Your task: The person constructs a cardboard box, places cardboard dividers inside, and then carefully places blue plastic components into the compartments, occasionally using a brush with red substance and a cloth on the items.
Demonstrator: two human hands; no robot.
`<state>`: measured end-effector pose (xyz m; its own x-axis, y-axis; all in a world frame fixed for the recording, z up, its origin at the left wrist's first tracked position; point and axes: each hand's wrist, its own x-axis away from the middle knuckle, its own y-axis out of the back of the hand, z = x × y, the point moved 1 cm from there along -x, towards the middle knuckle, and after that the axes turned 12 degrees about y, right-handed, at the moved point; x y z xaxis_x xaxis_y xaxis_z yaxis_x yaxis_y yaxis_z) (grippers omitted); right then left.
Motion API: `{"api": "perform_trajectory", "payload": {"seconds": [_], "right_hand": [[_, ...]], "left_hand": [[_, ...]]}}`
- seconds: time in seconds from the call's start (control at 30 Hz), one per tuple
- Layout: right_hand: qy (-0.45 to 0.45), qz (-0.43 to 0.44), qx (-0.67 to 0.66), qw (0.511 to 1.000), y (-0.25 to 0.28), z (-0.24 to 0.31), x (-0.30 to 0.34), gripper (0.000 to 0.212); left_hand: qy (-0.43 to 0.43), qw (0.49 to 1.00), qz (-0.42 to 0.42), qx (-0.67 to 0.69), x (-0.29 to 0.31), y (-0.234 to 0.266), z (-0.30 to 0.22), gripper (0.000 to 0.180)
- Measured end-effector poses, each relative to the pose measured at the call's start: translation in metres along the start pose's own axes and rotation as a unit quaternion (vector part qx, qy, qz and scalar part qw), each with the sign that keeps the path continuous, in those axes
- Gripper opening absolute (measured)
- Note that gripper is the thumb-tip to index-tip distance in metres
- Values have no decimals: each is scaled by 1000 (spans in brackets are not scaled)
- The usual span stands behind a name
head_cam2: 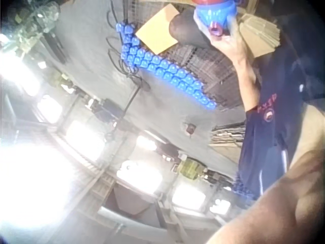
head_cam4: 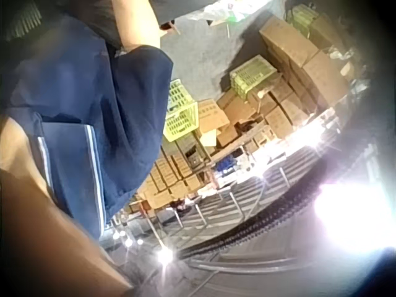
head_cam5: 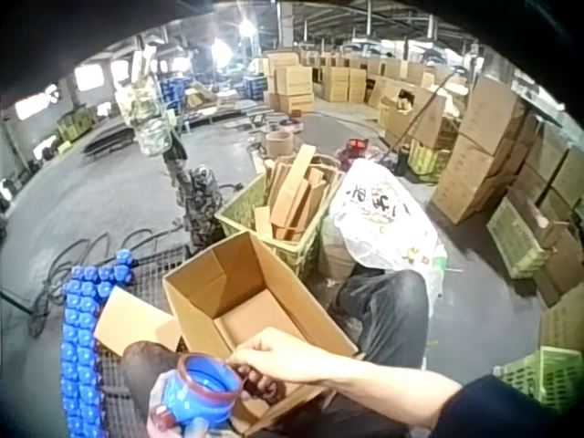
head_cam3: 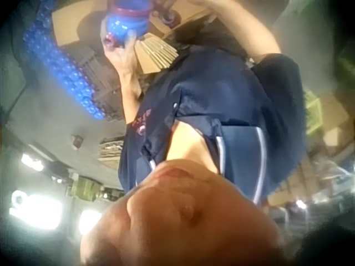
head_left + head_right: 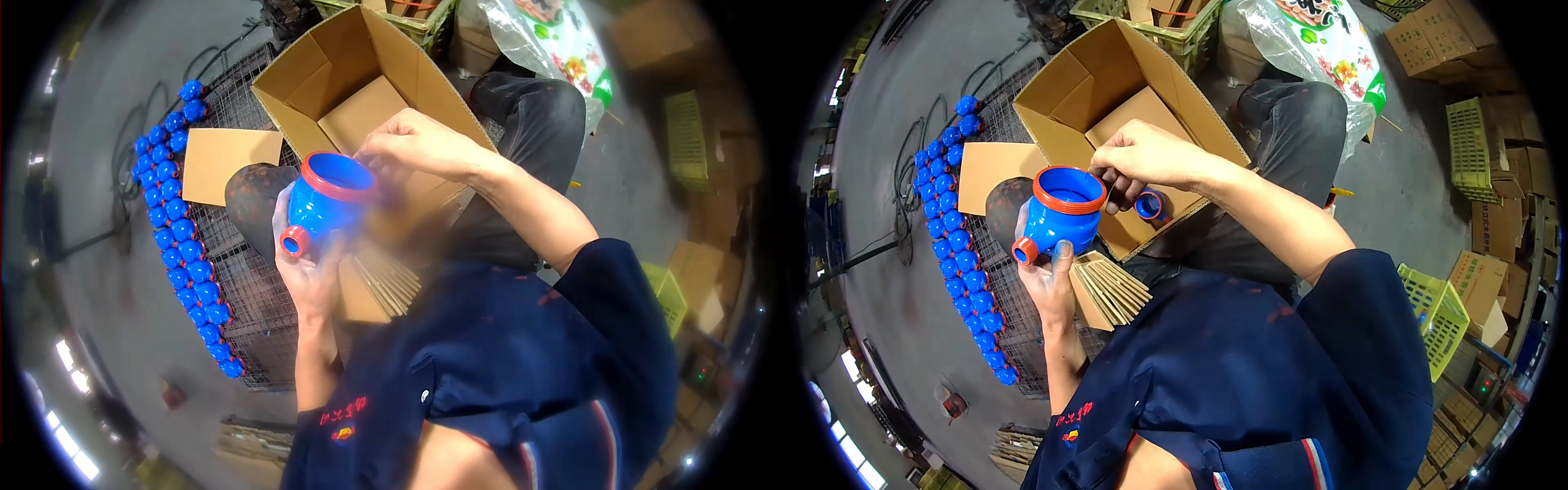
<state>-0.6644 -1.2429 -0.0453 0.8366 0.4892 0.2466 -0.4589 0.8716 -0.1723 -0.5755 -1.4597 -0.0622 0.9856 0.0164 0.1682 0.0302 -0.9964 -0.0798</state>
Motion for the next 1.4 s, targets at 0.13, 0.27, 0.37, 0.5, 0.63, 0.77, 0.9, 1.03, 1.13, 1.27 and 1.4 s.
{"api": "perform_trajectory", "payload": {"seconds": [0.13,0.27,0.37,0.5,0.63,0.77,0.9,1.03,1.13,1.27,1.4], "right_hand": [[66,-15,85,994,2,-5,1,32],[78,-47,198,976,-5,5,5,34],[82,-64,221,970,-3,4,8,33],[114,-64,182,975,6,-8,13,31],[124,-68,124,982,15,-17,15,33],[71,-73,58,993,25,-22,20,33],[148,-70,36,986,31,-29,26,34],[173,-78,53,980,33,-35,31,30],[170,-83,43,981,37,-37,33,29],[152,-91,38,984,37,-37,33,28],[117,-88,39,988,37,-40,32,24]], "left_hand": [[-24,999,12,-30,-1,-2,0,77],[-30,993,22,-115,1,-5,-6,81],[-43,992,32,-116,1,-9,-6,82],[-48,989,38,-136,0,-13,-7,82],[-16,992,44,-121,0,-22,-13,81],[-8,991,60,-117,-2,-30,-14,82],[-43,984,78,-155,-7,-33,-7,84],[-63,975,74,-202,-9,-36,-1,87],[-71,969,82,-223,-10,-41,-3,87],[-81,963,79,-244,-9,-42,-3,86],[-68,971,79,-214,-8,-50,-3,87]]}}
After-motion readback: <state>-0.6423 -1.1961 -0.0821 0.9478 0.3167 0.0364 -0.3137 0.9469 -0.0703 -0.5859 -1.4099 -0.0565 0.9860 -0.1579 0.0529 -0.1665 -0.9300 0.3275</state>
